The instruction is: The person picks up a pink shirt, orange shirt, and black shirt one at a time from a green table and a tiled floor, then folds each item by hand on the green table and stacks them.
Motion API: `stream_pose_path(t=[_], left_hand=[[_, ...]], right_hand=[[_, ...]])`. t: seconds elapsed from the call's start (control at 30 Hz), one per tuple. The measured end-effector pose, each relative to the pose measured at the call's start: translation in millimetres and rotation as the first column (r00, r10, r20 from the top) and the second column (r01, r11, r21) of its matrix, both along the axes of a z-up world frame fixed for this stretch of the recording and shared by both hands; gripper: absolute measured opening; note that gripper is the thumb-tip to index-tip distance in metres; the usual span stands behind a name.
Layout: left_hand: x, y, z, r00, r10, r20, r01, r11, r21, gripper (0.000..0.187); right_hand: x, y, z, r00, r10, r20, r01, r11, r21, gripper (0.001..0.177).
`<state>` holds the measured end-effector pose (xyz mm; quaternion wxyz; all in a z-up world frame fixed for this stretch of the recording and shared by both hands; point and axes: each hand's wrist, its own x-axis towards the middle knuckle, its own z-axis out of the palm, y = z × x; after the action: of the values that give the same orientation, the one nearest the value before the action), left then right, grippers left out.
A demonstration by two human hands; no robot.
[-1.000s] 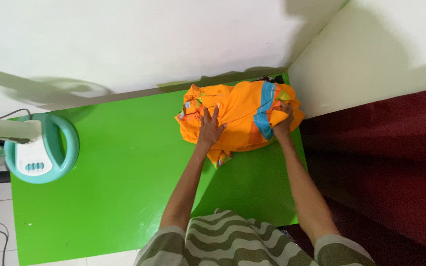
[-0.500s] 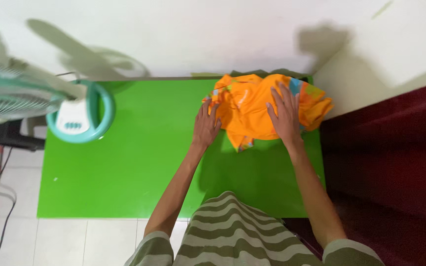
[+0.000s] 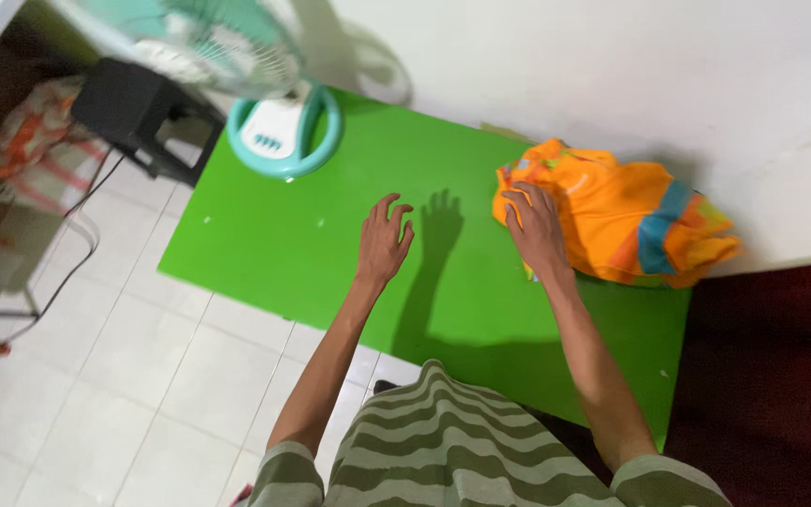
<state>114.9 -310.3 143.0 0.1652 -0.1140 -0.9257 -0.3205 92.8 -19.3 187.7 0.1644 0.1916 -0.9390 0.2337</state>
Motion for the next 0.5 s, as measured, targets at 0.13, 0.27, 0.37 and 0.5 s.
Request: stream_pose_path(t=[0.13, 0.27, 0.37, 0.5], left_hand=[[34.8, -52.9, 4.8, 0.994, 0.110, 0.011, -0.110, 0.994, 0.006, 0.024], [74.4, -104.4, 10.9, 0.977, 0.212, 0.007, -0.212, 0.976, 0.040, 0.021], [108.8, -139.7, 12.8, 0.958, 0.286, 0.034, -0.287, 0.957, 0.028, 0.020], [157.6, -187.0, 14.8, 0.916, 0.401, 0.001, -0.401, 0.916, 0.036, 0.019]], right_hand=[[8.2, -53.7, 2.4, 0.993, 0.108, 0.046, -0.106, 0.993, -0.055, 0.020], [16.3, -108.7, 4.7, 0.969, 0.244, 0.043, -0.242, 0.969, -0.042, 0.018], [24.7, -150.4, 3.4, 0.946, 0.314, 0.084, -0.308, 0.948, -0.080, 0.017], [39.7, -206.9, 1.8, 0.911, 0.397, 0.114, -0.391, 0.917, -0.076, 0.019]])
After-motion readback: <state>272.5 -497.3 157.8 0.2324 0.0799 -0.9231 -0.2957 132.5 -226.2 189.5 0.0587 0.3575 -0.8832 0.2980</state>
